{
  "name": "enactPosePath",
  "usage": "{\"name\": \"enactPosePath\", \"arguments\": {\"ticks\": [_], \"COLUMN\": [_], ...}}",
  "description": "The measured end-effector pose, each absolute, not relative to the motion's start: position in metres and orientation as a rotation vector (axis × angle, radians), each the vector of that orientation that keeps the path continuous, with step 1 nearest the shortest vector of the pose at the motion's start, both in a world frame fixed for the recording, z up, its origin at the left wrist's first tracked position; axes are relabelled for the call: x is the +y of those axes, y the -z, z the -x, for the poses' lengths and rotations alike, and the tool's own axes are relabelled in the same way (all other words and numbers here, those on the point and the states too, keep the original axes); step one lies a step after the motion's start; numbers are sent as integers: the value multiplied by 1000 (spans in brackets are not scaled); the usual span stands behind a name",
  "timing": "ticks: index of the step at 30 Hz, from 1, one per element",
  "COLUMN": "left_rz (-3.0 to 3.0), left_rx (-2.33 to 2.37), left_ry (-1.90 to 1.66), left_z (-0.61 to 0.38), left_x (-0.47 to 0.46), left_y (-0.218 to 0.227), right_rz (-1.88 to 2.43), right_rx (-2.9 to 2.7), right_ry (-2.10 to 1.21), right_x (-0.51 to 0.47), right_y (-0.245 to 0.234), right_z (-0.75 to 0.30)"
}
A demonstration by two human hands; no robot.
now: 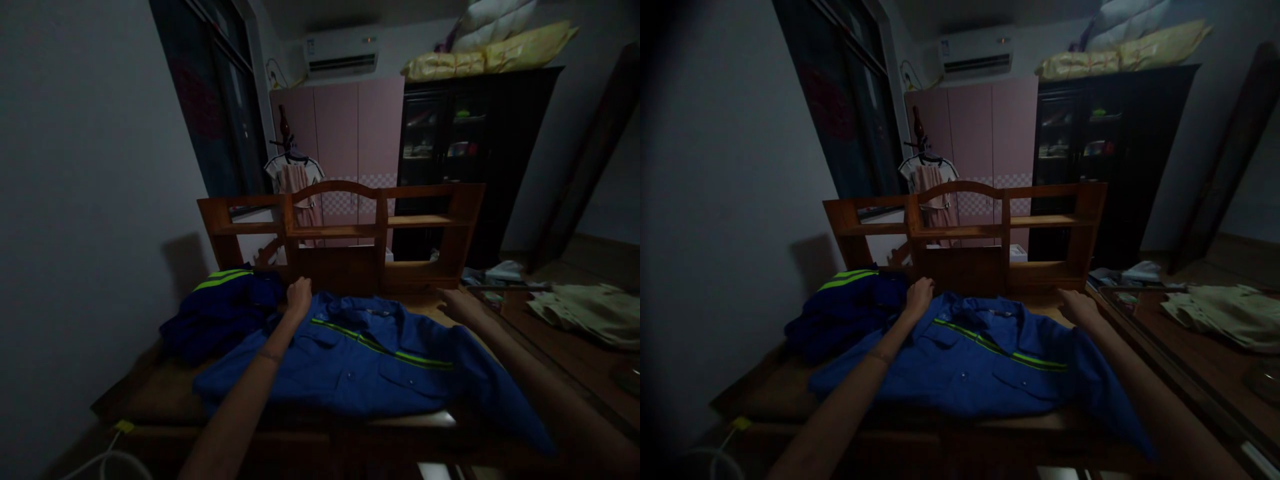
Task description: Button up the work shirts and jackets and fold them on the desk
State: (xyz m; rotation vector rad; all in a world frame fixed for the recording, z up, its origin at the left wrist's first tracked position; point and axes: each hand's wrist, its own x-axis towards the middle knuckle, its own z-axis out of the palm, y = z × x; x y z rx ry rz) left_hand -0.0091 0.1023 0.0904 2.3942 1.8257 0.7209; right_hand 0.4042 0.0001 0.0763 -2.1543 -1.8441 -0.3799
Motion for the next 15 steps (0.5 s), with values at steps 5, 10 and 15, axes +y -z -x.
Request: {"name": "enactPosePath", "arguments": {"ticks": [5, 10, 15], "left_rz": [-2444, -2292, -2100], "left_rx": [1508, 775, 658], "left_ry": [-710, -314, -320], "left_z": [-20, -47, -46], "left_x": [106, 97, 105], "left_y": [-69, -37, -13], "right_rz": [2016, 1537, 1395], "right_rx": [-1988, -2214, -2261], "right_ry": [184, -199, -346], "right_x": [8, 15, 27], "right_y": [-67, -50, -19], "right_z": [-355, -286, -271]}}
